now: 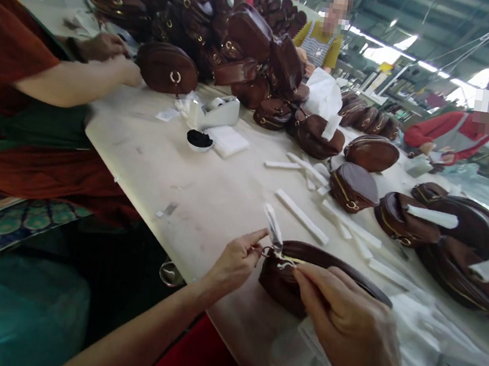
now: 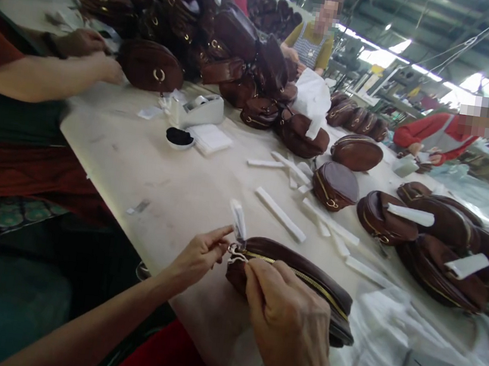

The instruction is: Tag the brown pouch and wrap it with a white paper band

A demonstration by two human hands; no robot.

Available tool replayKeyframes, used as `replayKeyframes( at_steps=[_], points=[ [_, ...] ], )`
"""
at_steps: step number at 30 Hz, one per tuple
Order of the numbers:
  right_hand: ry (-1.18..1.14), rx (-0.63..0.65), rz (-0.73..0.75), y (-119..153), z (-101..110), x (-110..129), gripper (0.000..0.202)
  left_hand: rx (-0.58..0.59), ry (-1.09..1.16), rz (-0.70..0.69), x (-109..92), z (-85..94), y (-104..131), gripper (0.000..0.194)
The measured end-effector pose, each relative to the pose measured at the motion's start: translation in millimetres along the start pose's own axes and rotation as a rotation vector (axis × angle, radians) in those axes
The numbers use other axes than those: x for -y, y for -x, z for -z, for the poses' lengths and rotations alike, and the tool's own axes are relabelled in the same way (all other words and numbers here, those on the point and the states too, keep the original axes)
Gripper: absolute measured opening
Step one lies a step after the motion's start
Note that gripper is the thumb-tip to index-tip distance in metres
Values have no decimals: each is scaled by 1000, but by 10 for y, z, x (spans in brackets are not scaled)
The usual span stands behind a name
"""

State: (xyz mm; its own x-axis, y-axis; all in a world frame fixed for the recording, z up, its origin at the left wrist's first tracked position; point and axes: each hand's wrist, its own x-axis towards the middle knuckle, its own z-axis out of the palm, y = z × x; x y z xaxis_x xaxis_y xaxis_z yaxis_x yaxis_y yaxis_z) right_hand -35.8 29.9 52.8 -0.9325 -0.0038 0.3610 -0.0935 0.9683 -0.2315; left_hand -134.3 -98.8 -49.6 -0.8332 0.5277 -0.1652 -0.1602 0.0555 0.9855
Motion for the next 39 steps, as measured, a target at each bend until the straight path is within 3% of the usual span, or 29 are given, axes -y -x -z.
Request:
replayKeyframes(
  at_steps=[4, 7, 15, 19, 30, 39],
  points=[
    [215, 125, 91, -196, -103, 26, 27, 103, 63, -46, -90, 0, -90, 43],
    [312, 153, 164, -282, -210, 16, 27, 144, 173, 14, -94, 16, -109, 49],
    [397, 172, 352, -404, -338, 7, 28, 85, 394, 121, -58, 34, -57, 61],
    [414, 182, 412, -450, -335, 24, 30, 58, 454, 114, -48, 27, -79, 58],
    [457, 171, 369, -505, -309, 3, 28, 45, 582, 70, -22, -23, -102, 42],
    [428, 255, 407, -461, -360, -32, 23, -23, 626, 72, -19, -71, -101, 28]
  ],
)
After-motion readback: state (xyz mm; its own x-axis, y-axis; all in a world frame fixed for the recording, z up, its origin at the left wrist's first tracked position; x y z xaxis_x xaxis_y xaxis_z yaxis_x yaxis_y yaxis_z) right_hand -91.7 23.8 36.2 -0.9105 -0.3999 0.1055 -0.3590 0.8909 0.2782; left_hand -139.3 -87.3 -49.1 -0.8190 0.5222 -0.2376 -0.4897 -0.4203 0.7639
